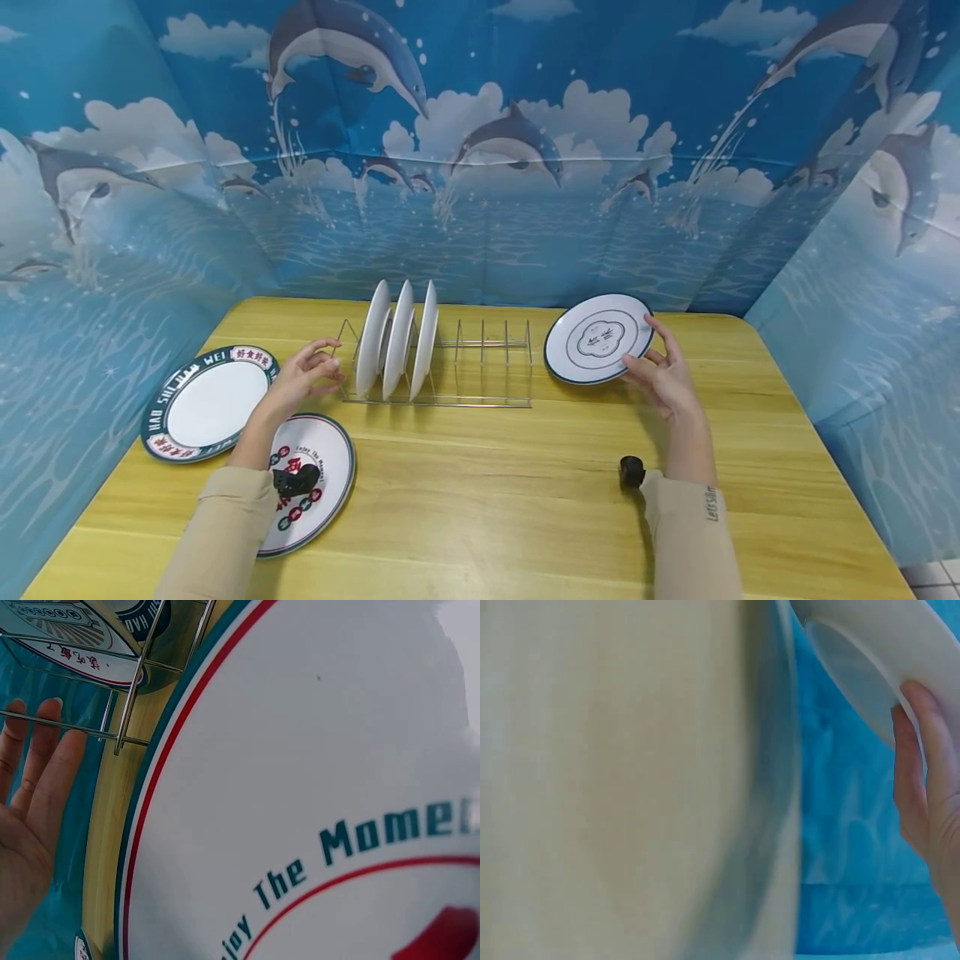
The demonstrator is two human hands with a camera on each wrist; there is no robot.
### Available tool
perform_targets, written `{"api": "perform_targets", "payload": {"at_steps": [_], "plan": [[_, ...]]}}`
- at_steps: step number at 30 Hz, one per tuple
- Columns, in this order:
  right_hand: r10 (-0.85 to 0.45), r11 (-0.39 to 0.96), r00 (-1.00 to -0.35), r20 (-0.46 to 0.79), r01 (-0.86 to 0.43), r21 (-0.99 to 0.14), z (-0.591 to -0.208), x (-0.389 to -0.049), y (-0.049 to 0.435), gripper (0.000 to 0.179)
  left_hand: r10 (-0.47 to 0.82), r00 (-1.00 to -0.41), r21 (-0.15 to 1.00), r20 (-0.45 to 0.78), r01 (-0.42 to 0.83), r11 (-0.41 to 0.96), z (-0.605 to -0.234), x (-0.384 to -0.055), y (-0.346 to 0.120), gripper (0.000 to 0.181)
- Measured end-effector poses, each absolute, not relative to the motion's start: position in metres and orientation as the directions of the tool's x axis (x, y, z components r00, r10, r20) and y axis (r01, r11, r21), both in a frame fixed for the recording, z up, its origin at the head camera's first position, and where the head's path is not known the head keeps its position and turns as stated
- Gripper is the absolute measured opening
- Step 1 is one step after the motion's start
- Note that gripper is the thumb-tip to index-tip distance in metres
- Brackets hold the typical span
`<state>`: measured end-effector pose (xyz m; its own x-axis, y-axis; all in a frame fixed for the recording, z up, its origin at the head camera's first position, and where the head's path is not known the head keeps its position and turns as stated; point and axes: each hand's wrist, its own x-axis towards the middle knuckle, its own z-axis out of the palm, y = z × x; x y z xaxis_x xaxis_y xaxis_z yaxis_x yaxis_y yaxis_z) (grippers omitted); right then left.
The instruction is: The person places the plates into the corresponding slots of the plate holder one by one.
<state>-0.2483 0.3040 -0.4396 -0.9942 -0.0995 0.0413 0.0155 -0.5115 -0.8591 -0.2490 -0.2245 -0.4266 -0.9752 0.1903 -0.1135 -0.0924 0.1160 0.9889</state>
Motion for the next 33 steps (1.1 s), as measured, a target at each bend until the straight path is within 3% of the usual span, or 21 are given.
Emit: {"api": "perform_targets", "payload": {"at_steps": [7, 13, 23, 33], "plan": [[0.023, -0.491, -0.992, 0.124, -0.119, -0.863, -0.401, -0.242, 0.294, 0.075, 0.192, -0.975, 0.99, -0.109, -0.089, 0.111, -0.439, -0.256, -0.23, 0.045], [0.038, -0.45, -0.978, 0.207, -0.201, -0.87, -0.37, -0.232, 0.273, 0.074, 0.185, -0.978, 0.988, -0.096, -0.071, 0.136, -0.447, -0.26, -0.233, 0.048], [-0.126, -0.337, -0.956, 0.264, -0.209, -0.918, -0.354, -0.227, 0.219, 0.069, 0.179, -0.979, 0.989, -0.094, -0.071, 0.133, -0.449, -0.261, -0.232, 0.049], [-0.208, -0.151, -0.957, 0.202, -0.173, -0.973, -0.357, -0.229, 0.174, 0.071, 0.183, -0.979, 0.99, -0.093, -0.07, 0.125, -0.446, -0.258, -0.23, 0.047]]}}
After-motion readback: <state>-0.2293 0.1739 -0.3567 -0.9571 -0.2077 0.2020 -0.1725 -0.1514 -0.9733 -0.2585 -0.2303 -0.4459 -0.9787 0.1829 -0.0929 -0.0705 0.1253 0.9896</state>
